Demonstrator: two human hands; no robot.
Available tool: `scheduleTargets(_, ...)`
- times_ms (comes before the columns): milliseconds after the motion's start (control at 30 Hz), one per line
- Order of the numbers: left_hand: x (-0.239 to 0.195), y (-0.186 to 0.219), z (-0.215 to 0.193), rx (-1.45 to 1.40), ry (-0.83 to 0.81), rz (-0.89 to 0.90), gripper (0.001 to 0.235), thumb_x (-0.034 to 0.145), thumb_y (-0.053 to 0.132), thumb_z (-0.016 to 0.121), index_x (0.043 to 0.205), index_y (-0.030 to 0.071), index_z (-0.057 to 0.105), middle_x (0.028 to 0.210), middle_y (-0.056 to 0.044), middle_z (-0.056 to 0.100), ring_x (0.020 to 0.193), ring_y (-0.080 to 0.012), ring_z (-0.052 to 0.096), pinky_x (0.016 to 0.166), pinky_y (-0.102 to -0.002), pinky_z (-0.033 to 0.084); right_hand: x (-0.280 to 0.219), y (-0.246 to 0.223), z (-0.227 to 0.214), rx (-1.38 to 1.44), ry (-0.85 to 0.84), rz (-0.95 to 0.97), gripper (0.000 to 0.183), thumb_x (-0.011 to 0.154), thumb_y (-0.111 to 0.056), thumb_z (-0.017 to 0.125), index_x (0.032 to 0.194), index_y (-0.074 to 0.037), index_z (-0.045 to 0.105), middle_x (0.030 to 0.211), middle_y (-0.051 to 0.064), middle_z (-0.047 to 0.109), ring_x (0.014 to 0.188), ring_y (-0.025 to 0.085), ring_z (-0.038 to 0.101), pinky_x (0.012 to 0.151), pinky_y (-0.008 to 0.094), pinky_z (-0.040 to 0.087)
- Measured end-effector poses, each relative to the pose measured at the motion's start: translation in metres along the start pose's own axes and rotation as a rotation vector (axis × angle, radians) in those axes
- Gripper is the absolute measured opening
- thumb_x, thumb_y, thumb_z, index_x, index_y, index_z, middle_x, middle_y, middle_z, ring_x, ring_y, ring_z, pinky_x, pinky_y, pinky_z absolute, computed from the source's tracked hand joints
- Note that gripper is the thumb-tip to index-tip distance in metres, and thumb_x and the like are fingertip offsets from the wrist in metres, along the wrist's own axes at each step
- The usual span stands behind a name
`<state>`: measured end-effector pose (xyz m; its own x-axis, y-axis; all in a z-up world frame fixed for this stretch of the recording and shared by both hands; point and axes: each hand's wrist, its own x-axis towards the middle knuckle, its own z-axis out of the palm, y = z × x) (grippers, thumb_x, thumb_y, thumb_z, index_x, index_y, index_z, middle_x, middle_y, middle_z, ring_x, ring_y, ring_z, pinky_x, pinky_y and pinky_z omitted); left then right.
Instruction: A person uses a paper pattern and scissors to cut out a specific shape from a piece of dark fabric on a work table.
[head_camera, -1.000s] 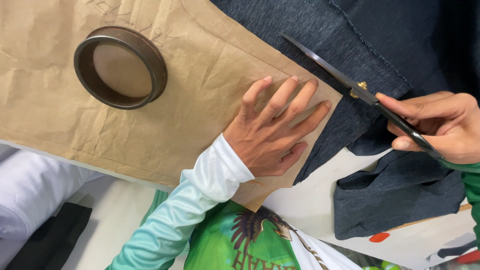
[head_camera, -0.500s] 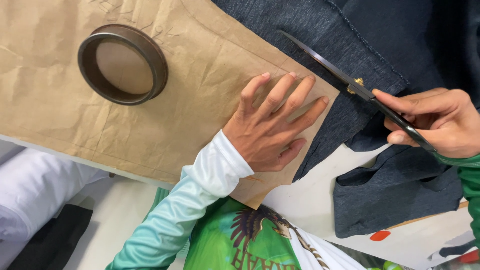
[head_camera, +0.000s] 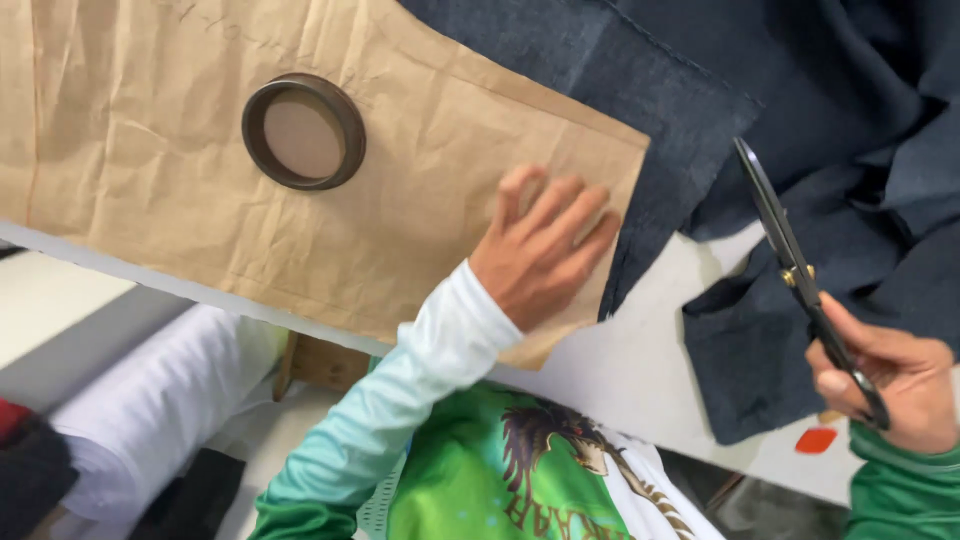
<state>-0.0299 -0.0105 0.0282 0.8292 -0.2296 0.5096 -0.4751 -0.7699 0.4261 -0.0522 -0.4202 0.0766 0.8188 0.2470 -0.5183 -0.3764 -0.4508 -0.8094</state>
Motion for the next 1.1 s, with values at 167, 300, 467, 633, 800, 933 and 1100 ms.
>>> scheduleTargets(167, -0.032, 0.056, -0.044, -0.080, -0.438, -0.059, 0.065, 0.062, 0.058, 0.093, 0.091, 0.012, 0.058, 0.083, -0.006, 0.052, 0.081, -0.0295, 0.052, 0.074, -0.044, 0.039, -0.087, 0.058, 0.051, 0.536, 0.165, 0.035, 0.084, 0.072, -0.005, 0.074, 0.152, -0.001, 0.049, 0.070, 0.017, 0.048, 0.047, 0.008, 0.031, 0.039, 0.018, 0.026)
scheduleTargets(300, -0.063, 0.057, -0.045, 0.032, -0.572, 0.015, 0.049, 0.062, 0.041, 0.087, 0.091, 0.013, 0.059, 0.084, -0.006, 0.056, 0.079, -0.0284, 0.054, 0.073, -0.043, 0.041, -0.116, 0.081, 0.089, 0.606, 0.172, 0.006, 0.081, 0.077, -0.005, 0.072, 0.154, -0.002, 0.045, 0.069, 0.014, 0.047, 0.046, 0.007, 0.033, 0.038, 0.017, 0.027)
scheduleTargets(467, -0.061, 0.044, -0.072, -0.188, -0.294, -0.113, 0.016, 0.091, 0.024, 0.080, 0.082, 0.018, 0.068, 0.078, 0.003, 0.067, 0.069, -0.0213, 0.058, 0.072, -0.038, 0.035, -0.137, 0.092, 0.120, 0.685, 0.140, -0.078, 0.078, 0.080, -0.001, 0.070, 0.154, -0.004, 0.044, 0.069, 0.011, 0.044, 0.048, 0.008, 0.027, 0.040, 0.020, 0.024)
scheduleTargets(633, -0.085, 0.004, -0.145, -0.311, -0.005, -0.445, 0.016, 0.089, 0.007, 0.083, 0.086, 0.010, 0.068, 0.082, -0.004, 0.071, 0.072, -0.0181, 0.064, 0.076, -0.034, 0.045, -0.150, 0.082, 0.153, 0.677, 0.179, -0.162, 0.077, 0.080, -0.006, 0.071, 0.152, -0.002, 0.044, 0.063, 0.005, 0.044, 0.052, 0.011, 0.031, 0.039, 0.020, 0.025)
scheduleTargets(800, -0.175, -0.089, -0.192, -0.442, 0.446, -0.958, 0.012, 0.094, 0.003, 0.079, 0.093, 0.003, 0.068, 0.081, -0.006, 0.067, 0.074, -0.0126, 0.064, 0.070, -0.024, 0.055, -0.149, 0.077, 0.187, 0.696, 0.191, -0.187, 0.075, 0.079, -0.003, 0.072, 0.150, 0.000, 0.047, 0.064, 0.003, 0.045, 0.055, 0.012, 0.032, 0.041, 0.021, 0.023)
scheduleTargets(933, -0.214, -0.152, -0.233, -0.222, 0.540, -1.052, 0.011, 0.092, 0.007, 0.080, 0.097, 0.008, 0.070, 0.090, -0.003, 0.070, 0.084, -0.0101, 0.065, 0.077, -0.023, 0.057, -0.159, 0.081, 0.222, 0.677, 0.231, -0.109, 0.079, 0.074, 0.001, 0.075, 0.148, 0.002, 0.050, 0.071, 0.011, 0.050, 0.058, 0.013, 0.035, 0.044, 0.022, 0.024)
scheduleTargets(1100, -0.151, -0.158, -0.264, 0.178, 0.595, -0.782, 0.029, 0.088, -0.008, 0.070, 0.113, 0.004, 0.061, 0.110, -0.012, 0.067, 0.089, -0.0255, 0.064, 0.074, -0.034, 0.051, -0.162, 0.058, 0.298, 0.690, 0.301, -0.051, 0.075, 0.076, 0.000, 0.075, 0.147, -0.002, 0.052, 0.071, 0.011, 0.053, 0.048, 0.007, 0.035, 0.038, 0.017, 0.030)
